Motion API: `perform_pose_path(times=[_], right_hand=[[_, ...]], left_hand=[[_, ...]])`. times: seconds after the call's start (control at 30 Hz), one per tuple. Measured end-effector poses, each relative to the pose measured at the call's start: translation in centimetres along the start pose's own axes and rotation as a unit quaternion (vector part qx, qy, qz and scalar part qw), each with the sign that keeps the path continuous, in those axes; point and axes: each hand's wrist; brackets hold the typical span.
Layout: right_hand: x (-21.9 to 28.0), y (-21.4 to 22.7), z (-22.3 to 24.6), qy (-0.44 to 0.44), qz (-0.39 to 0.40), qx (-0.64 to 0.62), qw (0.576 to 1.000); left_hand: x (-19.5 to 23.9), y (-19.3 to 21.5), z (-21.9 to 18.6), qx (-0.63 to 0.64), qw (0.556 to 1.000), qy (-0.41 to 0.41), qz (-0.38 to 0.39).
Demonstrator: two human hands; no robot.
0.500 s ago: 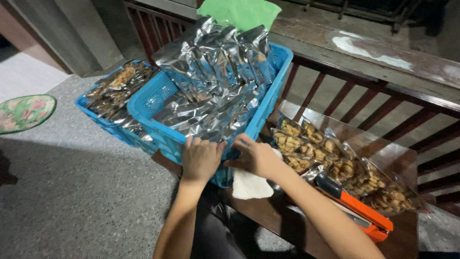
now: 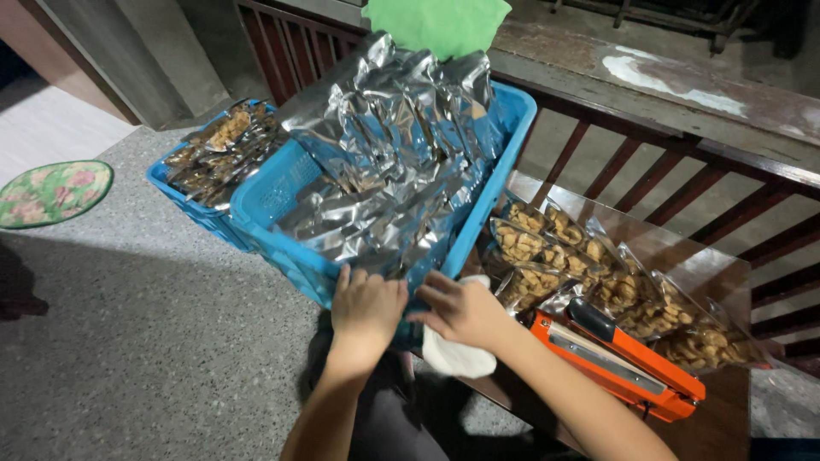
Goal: The person sits on the floor and repeatedly wipes the exterior of clear plastic snack bags with a white cloth. They then place the cleaned bags into a blue plastic crate filled with silver foil packaging.
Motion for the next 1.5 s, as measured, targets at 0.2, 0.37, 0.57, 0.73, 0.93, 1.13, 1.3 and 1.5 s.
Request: perform_pose_path(times=[0.2, 0.37, 0.57, 0.73, 0.93, 1.13, 1.3, 1.5], right_hand=[[1.6, 0.3, 1.8, -0.026, 0.063, 0.012, 0.998], [1.2, 1.2, 1.6, -0.056, 0.100, -0.062, 0.992], [-1.2, 4.5, -3.3, -0.135, -0.101, -0.133, 0.977], [-6.5, 7.4, -12.2, -0.154, -0.260, -0.073, 0.950], [-10.0, 5.2, -22.7, -0.197, -0.203, 0.004, 0.959], [-13.6, 3.0, -28.6, -0.296, -0.036, 0.140, 0.944], [-16.9, 2.7, -30.4, -0.393, 0.007, 0.145, 0.908], [-17.3, 0.7, -33.1, -0.409, -0.030, 0.143, 0.901]], left_hand=[[2.5, 1.1, -1.6, -0.024, 0.997, 0.026, 0.067], [1.5, 2.4, -1.9, -0.007, 0.993, 0.034, 0.109], [-8.5, 2.3, -1.6, 0.116, 0.992, -0.052, 0.006], [-23.9, -2.2, -2.2, 0.358, 0.926, -0.085, -0.082], [-38.9, -11.8, 0.6, 0.498, 0.845, -0.021, -0.194], [-36.6, -14.1, 1.5, 0.488, 0.853, 0.001, -0.185], [-36.4, -12.4, 0.1, 0.533, 0.823, -0.059, -0.189], [-35.2, -11.2, 1.9, 0.503, 0.852, 0.009, -0.146]])
Point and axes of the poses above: each hand's wrist, its own x-axis away from the middle knuckle, its own y-axis out of the back of the hand, z = x × y, and after that the axes turned 12 degrees about z, right-handed
